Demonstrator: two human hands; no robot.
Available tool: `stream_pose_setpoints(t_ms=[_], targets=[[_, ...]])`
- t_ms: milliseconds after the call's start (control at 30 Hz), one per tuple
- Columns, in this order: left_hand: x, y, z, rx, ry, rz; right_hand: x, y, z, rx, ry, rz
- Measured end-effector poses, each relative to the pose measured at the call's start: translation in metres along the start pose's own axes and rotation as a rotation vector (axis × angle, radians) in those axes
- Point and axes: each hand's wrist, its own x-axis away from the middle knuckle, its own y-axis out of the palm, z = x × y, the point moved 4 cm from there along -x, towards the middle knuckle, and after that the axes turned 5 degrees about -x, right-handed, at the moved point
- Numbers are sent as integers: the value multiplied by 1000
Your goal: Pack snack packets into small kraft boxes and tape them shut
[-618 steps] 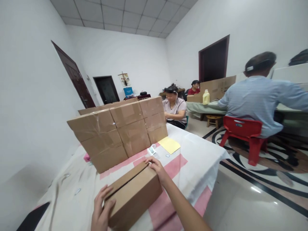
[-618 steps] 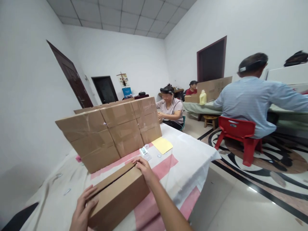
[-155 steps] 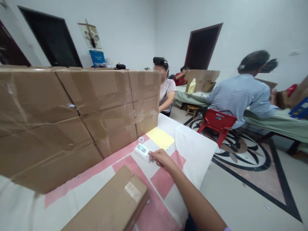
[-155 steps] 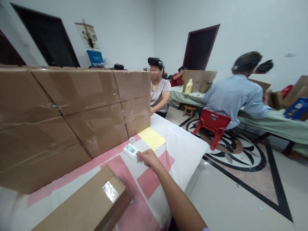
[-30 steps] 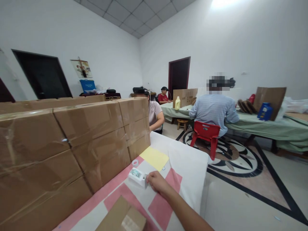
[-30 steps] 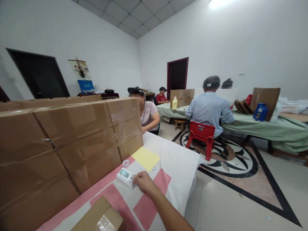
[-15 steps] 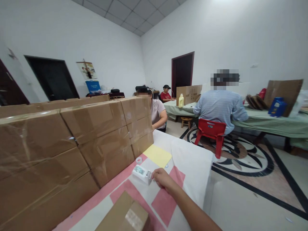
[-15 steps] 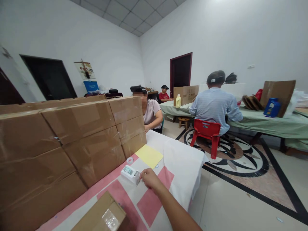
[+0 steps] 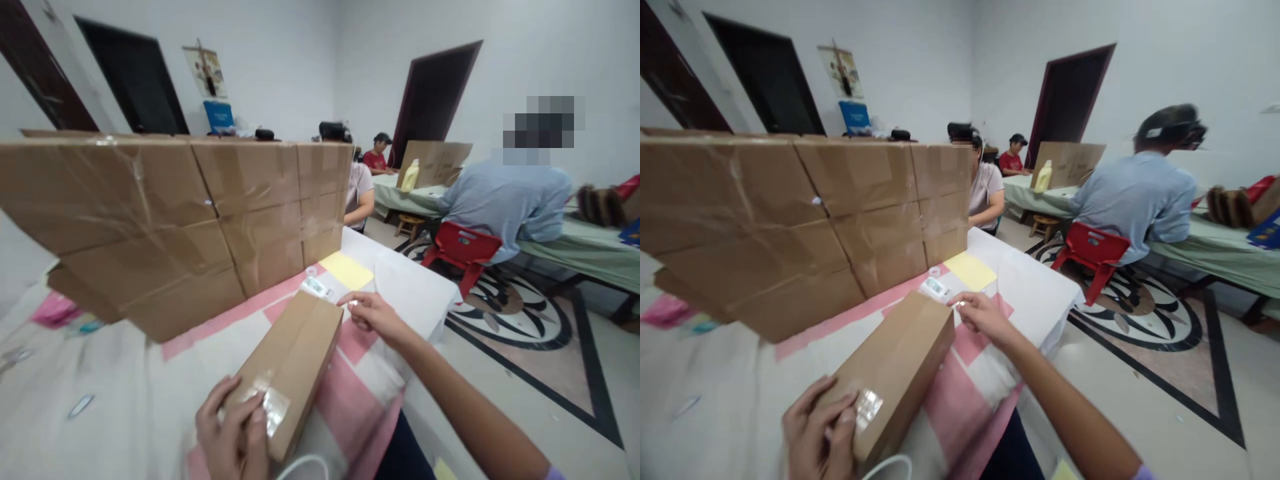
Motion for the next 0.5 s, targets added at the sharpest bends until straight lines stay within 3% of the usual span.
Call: stream_pose_setpoints(t_ms=[100, 233, 400, 500], targets=[[-23, -9, 23, -72, 162, -161, 12, 6, -20, 54, -11, -16], [-65, -10, 36, -130, 302, -461, 16, 19, -30, 21, 52, -113], [-90, 13, 61, -32, 363, -885, 13, 40, -32, 19, 173, -209], [-91, 27, 88, -20, 485, -956, 7, 49, -37, 50, 176, -247]])
